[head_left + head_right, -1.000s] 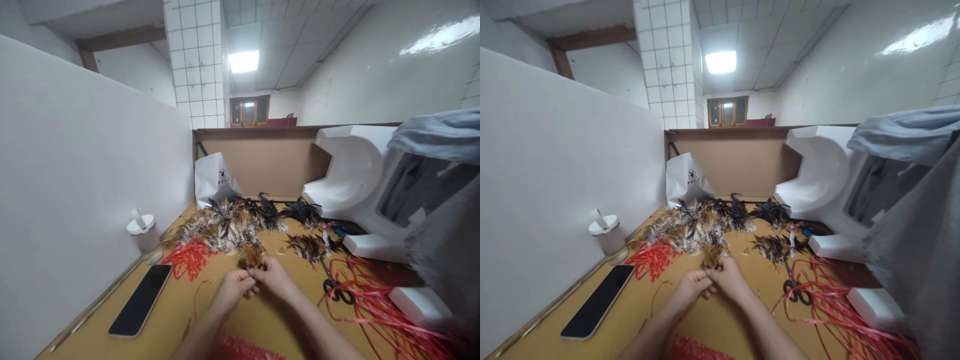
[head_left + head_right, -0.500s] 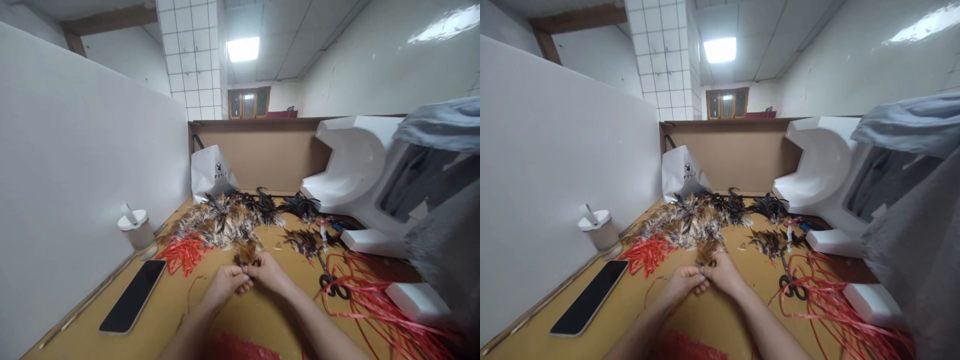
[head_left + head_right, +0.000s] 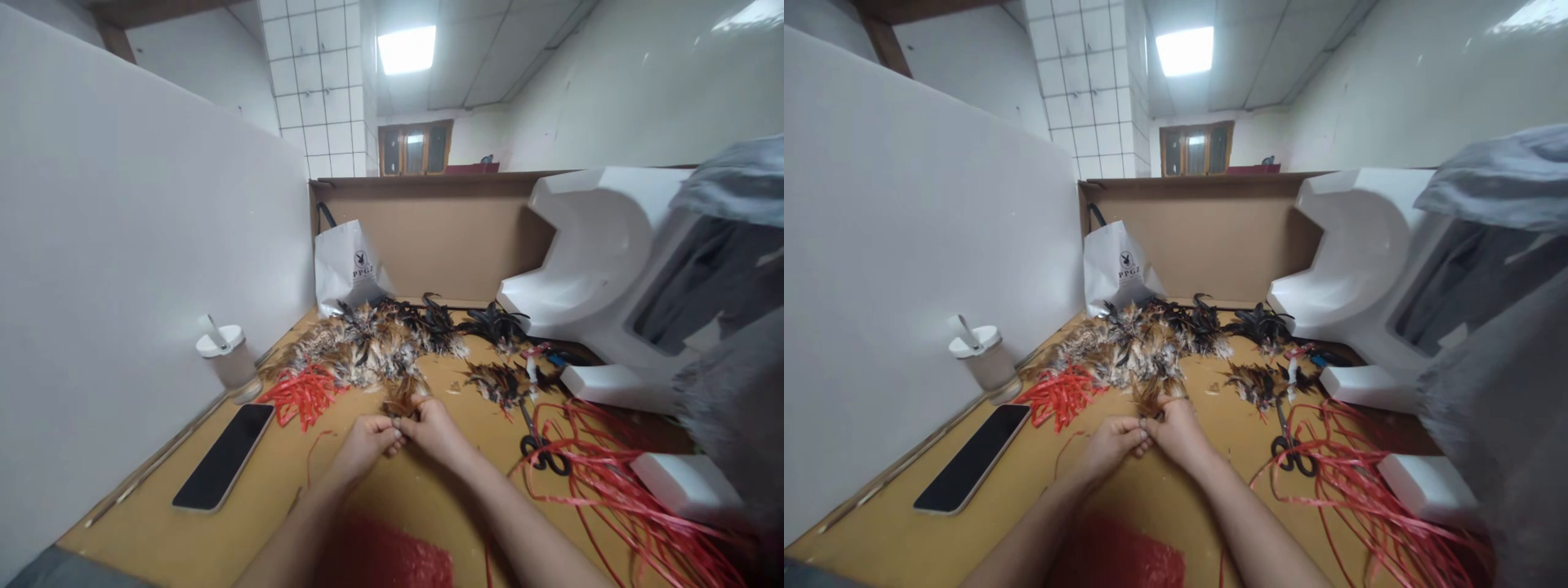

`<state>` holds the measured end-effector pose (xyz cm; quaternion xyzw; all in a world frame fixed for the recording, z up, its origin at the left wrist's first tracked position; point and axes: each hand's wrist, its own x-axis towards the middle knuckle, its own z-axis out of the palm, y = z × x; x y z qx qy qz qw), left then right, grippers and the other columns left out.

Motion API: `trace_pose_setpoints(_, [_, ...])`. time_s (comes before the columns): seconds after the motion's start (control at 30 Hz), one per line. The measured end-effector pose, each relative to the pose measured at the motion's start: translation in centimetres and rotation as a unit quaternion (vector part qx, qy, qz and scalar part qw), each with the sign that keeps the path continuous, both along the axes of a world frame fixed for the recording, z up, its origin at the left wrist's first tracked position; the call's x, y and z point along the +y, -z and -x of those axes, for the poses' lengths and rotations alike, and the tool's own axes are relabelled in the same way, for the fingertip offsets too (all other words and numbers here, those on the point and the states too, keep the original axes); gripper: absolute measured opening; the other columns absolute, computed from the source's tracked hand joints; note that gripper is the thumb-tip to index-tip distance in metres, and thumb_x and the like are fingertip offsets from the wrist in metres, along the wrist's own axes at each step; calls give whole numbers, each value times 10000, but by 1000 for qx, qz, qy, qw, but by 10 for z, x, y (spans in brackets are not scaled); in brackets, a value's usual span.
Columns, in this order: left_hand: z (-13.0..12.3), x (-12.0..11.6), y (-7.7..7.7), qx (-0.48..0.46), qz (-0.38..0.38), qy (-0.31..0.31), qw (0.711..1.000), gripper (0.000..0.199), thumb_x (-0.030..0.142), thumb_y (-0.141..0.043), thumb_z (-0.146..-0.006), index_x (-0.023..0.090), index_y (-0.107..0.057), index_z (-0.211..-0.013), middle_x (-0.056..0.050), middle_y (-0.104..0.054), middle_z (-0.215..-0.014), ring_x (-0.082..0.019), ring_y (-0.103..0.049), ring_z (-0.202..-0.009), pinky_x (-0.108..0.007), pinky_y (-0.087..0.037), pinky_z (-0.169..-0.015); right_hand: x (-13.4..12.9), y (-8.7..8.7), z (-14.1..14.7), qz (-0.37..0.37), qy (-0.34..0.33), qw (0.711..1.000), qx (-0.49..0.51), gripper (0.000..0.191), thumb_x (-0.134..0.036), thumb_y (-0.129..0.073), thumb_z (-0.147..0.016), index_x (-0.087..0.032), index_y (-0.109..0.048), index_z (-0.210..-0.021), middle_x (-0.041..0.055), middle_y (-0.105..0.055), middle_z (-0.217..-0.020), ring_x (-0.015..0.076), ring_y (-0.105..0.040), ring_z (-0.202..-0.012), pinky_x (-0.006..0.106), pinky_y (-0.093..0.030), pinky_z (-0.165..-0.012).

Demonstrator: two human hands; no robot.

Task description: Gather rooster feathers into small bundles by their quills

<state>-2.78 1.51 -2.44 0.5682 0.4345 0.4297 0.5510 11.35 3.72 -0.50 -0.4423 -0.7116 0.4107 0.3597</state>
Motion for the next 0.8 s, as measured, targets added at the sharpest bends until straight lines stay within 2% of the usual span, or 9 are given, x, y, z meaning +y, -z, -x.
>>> trace_pose_setpoints(0.1, [1,0,-1,8,-16,0,1000,169,260,-565,-630,109,-607,-567,-5,-550,-515,-80,-443,-469,-212,-335,-492,-1,-4,1,11,7,1000,18,143,-229,-598,-621,-147,-597,-738,-2,-585,-569,115,-492,-534,197,-363,-489])
trace_pose_setpoints(0.2, [4,2,-1,-1,-5,-24,1000,210,301,-581,-643,101,-615,-589,-17,-563,-533,-78,-446,-467,-207,-334,-485,1,-12,-2,49,-20,997,51,188,-303,-613,-619,-139,-584,-706,-24,-531,-497,87,-437,-457,187,-319,-439])
trace_pose_setpoints(0.3, [9,6,-3,-65,28,-64,995,257,350,-595,-656,98,-633,-685,-44,-603,-618,-74,-473,-501,-190,-331,-488,10,-18,-16,84,-25,991,96,261,-371,-587,-639,-136,-585,-752,-30,-523,-504,74,-408,-427,189,-301,-427])
trace_pose_setpoints(0.43, [15,11,-4,-213,83,-113,967,274,336,-646,-632,112,-622,-789,-73,-632,-756,-95,-543,-632,-176,-366,-538,26,-16,-42,18,89,994,56,203,-327,-573,-628,-127,-597,-657,-10,-545,-538,88,-437,-469,202,-334,-481])
trace_pose_setpoints(0.6, [18,12,-1,-289,104,-96,947,234,280,-642,-659,103,-617,-810,-79,-629,-783,-88,-558,-652,-167,-392,-559,34,-7,-52,-69,96,990,-71,167,-270,-510,-659,-138,-579,-584,0,-542,-533,116,-468,-511,212,-338,-504])
trace_pose_setpoints(0.7, [18,12,1,-299,100,-90,945,225,273,-626,-680,102,-618,-825,-77,-629,-798,-86,-563,-664,-162,-399,-566,28,-1,-40,-120,92,980,-126,160,-244,-474,-697,-153,-600,-658,10,-569,-595,129,-494,-560,220,-345,-538])
trace_pose_setpoints(0.8, [17,11,0,-310,110,-87,940,210,259,-619,-689,104,-615,-832,-71,-631,-798,-83,-566,-663,-160,-404,-572,18,2,-24,-201,80,958,-189,147,-216,-491,-704,-184,-610,-783,19,-568,-702,146,-500,-654,236,-351,-598])
